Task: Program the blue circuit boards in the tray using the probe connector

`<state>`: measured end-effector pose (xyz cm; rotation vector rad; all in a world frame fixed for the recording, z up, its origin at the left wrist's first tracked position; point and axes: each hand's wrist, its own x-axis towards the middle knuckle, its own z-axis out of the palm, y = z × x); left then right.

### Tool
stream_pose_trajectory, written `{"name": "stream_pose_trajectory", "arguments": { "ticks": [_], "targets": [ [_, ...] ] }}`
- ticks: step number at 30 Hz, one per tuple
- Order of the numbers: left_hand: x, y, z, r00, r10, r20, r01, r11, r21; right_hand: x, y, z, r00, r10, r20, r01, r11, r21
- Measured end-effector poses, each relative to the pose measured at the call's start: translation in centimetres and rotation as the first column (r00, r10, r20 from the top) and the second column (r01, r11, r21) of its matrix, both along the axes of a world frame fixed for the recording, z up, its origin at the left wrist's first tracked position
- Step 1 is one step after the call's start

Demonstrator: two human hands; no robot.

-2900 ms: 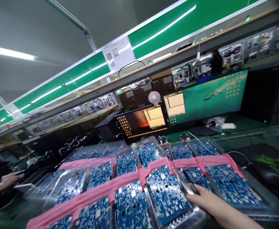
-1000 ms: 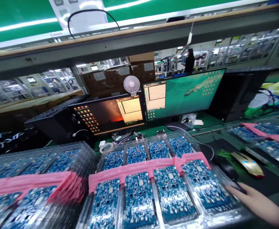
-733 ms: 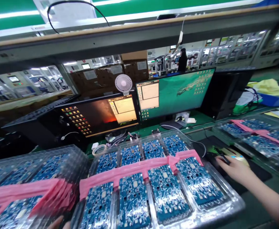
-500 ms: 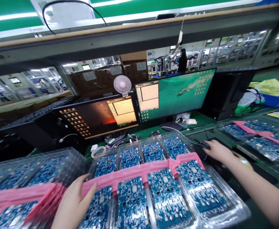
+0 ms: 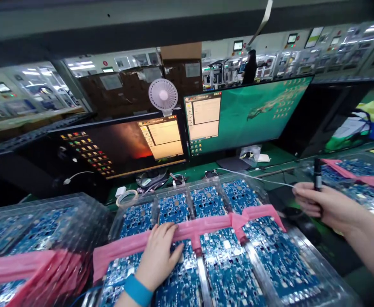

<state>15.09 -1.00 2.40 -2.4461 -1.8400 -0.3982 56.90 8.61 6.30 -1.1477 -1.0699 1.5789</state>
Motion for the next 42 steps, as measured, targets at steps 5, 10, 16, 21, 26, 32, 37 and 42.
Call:
{"name": "stream_pose_trajectory", "arguments": {
  "ticks": [5,10,16,21,26,32,37,42],
  "targets": [
    [0.4,-0.1,0.4,0.999,-0.021,0.026,0.023,0.996,-0.088,-8.1,-4.2,1.6,0.877,0.235,-0.419,-0.318,0.938,-0.14],
    [0.6,-0.3,0.8,0.998,-0.009,0.054,0.016,0.991,-0.132,-12.7,-6.1,2.8,0.74,0.506,-0.443,-0.529,0.845,0.081],
    [0.6,-0.2,0.8,0.993,-0.01,0.122,0.028,0.989,-0.147,-14.8,-7.1,4.7,0.667,0.671,-0.324,-0.589,0.741,0.321],
    [0.4,-0.4,0.6,0.987,-0.007,0.158,0.031,0.988,-0.15,-15.6,-7.6,5.5,0.697,0.717,-0.015,-0.648,0.639,0.414],
    [0.2,-0.4,0.4,0.982,-0.008,0.189,0.037,0.988,-0.151,-18.0,-3.6,3.3,0.744,0.285,0.605,-0.545,0.783,0.301],
    [0.2,-0.4,0.6,0.981,0.014,0.196,0.021,0.985,-0.172,-20.9,4.1,-3.1,0.605,-0.012,0.796,-0.32,0.912,0.257],
    [0.3,-0.4,0.5,0.974,0.024,0.225,0.017,0.984,-0.179,-21.3,5.6,-5.6,0.567,-0.027,0.823,-0.343,0.901,0.266],
    [0.2,-0.3,0.2,0.974,0.025,0.224,0.019,0.981,-0.192,-21.1,5.8,-5.8,0.553,0.004,0.833,-0.407,0.874,0.266]
  ]
}}
